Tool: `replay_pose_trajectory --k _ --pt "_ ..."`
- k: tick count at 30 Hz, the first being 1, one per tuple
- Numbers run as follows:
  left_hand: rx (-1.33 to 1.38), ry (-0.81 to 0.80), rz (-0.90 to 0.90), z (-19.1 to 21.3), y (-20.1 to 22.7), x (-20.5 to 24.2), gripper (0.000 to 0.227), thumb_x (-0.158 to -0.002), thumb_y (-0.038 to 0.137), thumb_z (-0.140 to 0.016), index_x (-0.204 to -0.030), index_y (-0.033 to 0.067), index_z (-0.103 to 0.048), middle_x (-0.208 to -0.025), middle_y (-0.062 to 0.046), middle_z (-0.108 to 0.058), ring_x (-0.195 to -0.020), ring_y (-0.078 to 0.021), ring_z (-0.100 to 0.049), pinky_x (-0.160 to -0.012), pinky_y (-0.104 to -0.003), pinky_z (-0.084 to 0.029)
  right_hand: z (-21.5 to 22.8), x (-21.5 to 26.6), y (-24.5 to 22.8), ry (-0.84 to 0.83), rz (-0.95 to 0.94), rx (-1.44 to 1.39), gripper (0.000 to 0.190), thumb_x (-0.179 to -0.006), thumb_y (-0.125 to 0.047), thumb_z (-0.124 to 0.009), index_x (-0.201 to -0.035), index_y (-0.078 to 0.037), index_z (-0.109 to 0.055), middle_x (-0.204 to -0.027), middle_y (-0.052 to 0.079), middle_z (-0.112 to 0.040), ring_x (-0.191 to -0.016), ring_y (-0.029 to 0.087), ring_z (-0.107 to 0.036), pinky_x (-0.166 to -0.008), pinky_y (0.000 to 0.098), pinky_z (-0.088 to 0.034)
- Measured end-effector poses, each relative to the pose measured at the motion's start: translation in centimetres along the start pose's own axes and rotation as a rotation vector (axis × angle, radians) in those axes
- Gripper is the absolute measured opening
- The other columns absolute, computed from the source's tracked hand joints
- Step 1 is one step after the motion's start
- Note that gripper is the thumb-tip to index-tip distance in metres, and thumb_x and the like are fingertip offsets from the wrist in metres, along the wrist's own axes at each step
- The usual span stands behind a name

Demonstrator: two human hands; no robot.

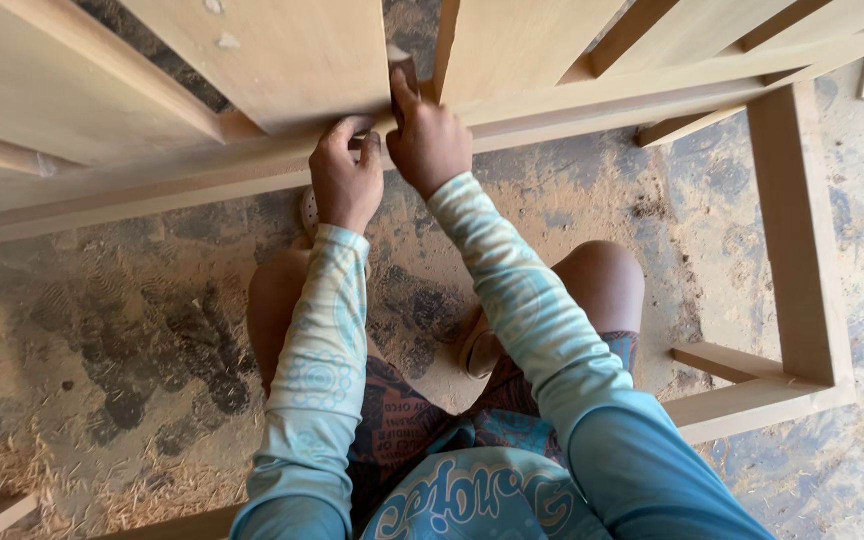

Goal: The person sits on the floor and uses a sanding block to smooth the surface of a wooden furniture piece. They repeatedly rub the sanding block along the edges and flat surfaces of the wood.

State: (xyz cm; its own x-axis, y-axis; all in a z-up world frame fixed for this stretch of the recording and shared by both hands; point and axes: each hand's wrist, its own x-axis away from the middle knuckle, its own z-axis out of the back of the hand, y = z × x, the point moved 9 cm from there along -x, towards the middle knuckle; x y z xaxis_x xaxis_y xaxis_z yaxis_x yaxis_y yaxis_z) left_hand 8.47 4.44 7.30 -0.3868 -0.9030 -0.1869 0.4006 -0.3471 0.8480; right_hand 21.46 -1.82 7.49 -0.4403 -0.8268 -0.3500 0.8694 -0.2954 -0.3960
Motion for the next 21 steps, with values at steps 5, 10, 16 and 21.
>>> replay_pose_trajectory --k 5,10,16,21 --pt "0.042 -0.025 0.077 -0.7 -0.8 -0.2 0.020 -0.095 0.014 -0.068 -0.111 0.0026 -0.075 -0.112 -0.014 -0.077 -0.098 -0.0266 -0.075 -0.087 -0.040 -0.059 -0.6 0.4 0.7 -0.060 0.006 -0.022 0.074 -0.077 -0.002 -0.065 -0.149 -0.011 -0.055 -0.062 0.013 -0.069 -0.047 0.024 -0.068 -0.050 0.0409 -0.060" --pt "0.007 -0.036 0.033 -1.9 -2.0 -0.1 0.022 -0.097 0.015 -0.068 -0.113 0.0008 -0.073 -0.114 -0.015 -0.076 -0.102 -0.0277 -0.074 -0.091 -0.039 -0.058 -0.8 0.2 0.2 0.034 0.078 -0.063 0.072 -0.080 -0.012 -0.073 -0.149 -0.008 -0.051 -0.075 0.010 -0.071 -0.053 0.021 -0.070 -0.048 0.0373 -0.060" --pt "0.006 0.017 -0.034 -1.4 -0.8 -0.2 0.021 -0.098 0.010 -0.066 -0.114 0.0001 -0.074 -0.116 -0.017 -0.076 -0.104 -0.0300 -0.074 -0.094 -0.041 -0.057 1.0 1.9 -0.5 -0.026 0.028 0.005 0.068 -0.084 -0.016 -0.074 -0.149 -0.012 -0.054 -0.065 0.014 -0.071 -0.051 0.029 -0.069 -0.048 0.0452 -0.058" --pt "0.061 -0.017 0.049 -1.2 -0.5 0.0 0.021 -0.095 0.010 -0.065 -0.113 0.0009 -0.073 -0.111 -0.017 -0.076 -0.098 -0.0284 -0.075 -0.089 -0.039 -0.059 1.6 0.6 -0.9 -0.034 -0.022 -0.033 0.071 -0.077 -0.010 -0.069 -0.147 -0.014 -0.058 -0.070 0.016 -0.071 -0.058 0.035 -0.070 -0.056 0.0479 -0.059"
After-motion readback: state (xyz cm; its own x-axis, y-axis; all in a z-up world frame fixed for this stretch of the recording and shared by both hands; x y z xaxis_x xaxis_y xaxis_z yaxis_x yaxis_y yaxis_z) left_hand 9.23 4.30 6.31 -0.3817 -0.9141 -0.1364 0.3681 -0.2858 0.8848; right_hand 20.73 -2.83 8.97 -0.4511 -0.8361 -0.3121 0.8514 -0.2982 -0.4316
